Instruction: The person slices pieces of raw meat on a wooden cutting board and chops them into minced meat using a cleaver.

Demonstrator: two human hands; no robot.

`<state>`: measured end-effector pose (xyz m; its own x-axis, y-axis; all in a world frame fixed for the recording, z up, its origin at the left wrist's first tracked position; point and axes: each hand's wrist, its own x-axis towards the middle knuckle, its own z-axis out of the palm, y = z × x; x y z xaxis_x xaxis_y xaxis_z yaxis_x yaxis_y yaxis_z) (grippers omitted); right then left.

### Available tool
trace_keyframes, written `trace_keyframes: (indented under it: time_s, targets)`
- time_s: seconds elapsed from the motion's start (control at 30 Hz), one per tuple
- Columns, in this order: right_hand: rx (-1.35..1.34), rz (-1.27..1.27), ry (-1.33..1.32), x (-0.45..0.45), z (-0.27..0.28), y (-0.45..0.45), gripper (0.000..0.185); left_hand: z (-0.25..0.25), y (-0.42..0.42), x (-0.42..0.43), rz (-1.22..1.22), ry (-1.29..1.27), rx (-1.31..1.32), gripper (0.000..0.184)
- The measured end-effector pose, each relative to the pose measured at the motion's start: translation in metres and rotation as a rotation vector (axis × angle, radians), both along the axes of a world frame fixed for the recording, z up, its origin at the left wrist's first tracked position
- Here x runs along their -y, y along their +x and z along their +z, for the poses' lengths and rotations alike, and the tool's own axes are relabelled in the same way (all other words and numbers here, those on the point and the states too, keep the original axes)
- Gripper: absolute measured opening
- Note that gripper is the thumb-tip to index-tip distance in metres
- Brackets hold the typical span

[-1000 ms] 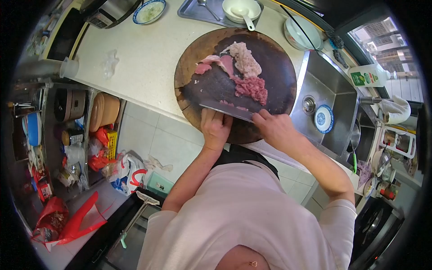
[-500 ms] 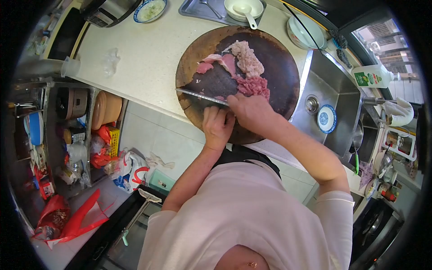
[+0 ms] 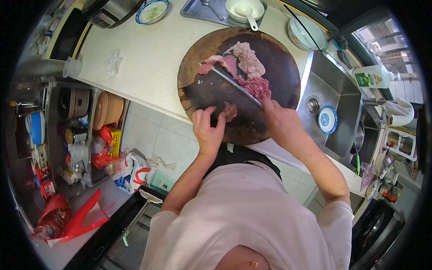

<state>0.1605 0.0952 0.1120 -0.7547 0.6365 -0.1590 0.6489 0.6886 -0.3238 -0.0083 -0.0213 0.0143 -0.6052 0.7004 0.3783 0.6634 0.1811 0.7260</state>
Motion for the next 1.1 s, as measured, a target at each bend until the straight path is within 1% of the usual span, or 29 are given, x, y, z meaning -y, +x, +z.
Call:
trace_keyframes:
  time_s: [0.03, 0.1, 0.17, 0.27, 0.37, 0.47, 0.53, 0.57, 0.67, 0.7, 0.8, 0.9, 1.0, 1.1]
  targets:
    - [0.032, 0.032, 0.01, 0.0, -0.016, 0.003, 0.022, 0.001, 0.002, 0.0, -0.036, 0.02, -0.056, 0.023]
    - [0.055, 0.06, 0.0, -0.005, -0.023, 0.004, 0.023, 0.002, 0.01, 0.0, -0.063, -0.006, -0.084, 0.021]
    - [0.037, 0.068, -0.04, -0.013, -0.015, 0.005, 0.026, -0.002, 0.012, 0.001, -0.054, -0.003, -0.101, 0.019]
    - [0.013, 0.073, -0.001, 0.002, 0.011, 0.004, 0.026, -0.006, 0.006, 0.003, -0.035, 0.012, -0.123, 0.017]
    - [-0.024, 0.07, -0.029, 0.014, -0.015, 0.009, 0.025, -0.004, 0.005, 0.004, -0.015, -0.009, -0.137, 0.016]
    - [0.101, 0.078, -0.032, 0.01, -0.014, 0.005, 0.024, 0.006, 0.01, -0.004, -0.008, -0.016, -0.192, 0.016]
    - [0.03, 0.098, -0.034, 0.013, -0.002, 0.006, 0.024, 0.008, 0.012, -0.01, -0.021, -0.016, -0.219, 0.017]
    - [-0.004, 0.107, -0.035, 0.016, 0.002, 0.007, 0.023, 0.007, 0.015, -0.013, -0.033, 0.003, -0.187, 0.017]
    - [0.007, 0.157, -0.019, 0.025, 0.004, 0.005, 0.024, -0.001, 0.015, -0.013, -0.062, -0.056, -0.191, 0.018]
    - [-0.022, 0.191, 0.01, 0.026, -0.002, 0.005, 0.025, -0.002, 0.014, -0.012, -0.076, -0.089, -0.177, 0.023]
    - [-0.008, 0.206, 0.024, 0.027, -0.009, 0.005, 0.026, -0.001, 0.013, -0.016, -0.09, 0.025, -0.177, 0.027]
    - [-0.007, 0.185, -0.039, 0.027, -0.004, 0.016, 0.025, 0.002, 0.014, -0.018, -0.119, 0.057, -0.177, 0.028]
    - [0.069, 0.181, -0.077, 0.026, 0.002, 0.033, 0.024, -0.001, 0.014, -0.018, -0.134, 0.023, -0.13, 0.027]
    - [0.058, 0.241, -0.011, 0.019, -0.003, 0.033, 0.024, -0.001, 0.012, -0.019, -0.15, 0.047, -0.131, 0.026]
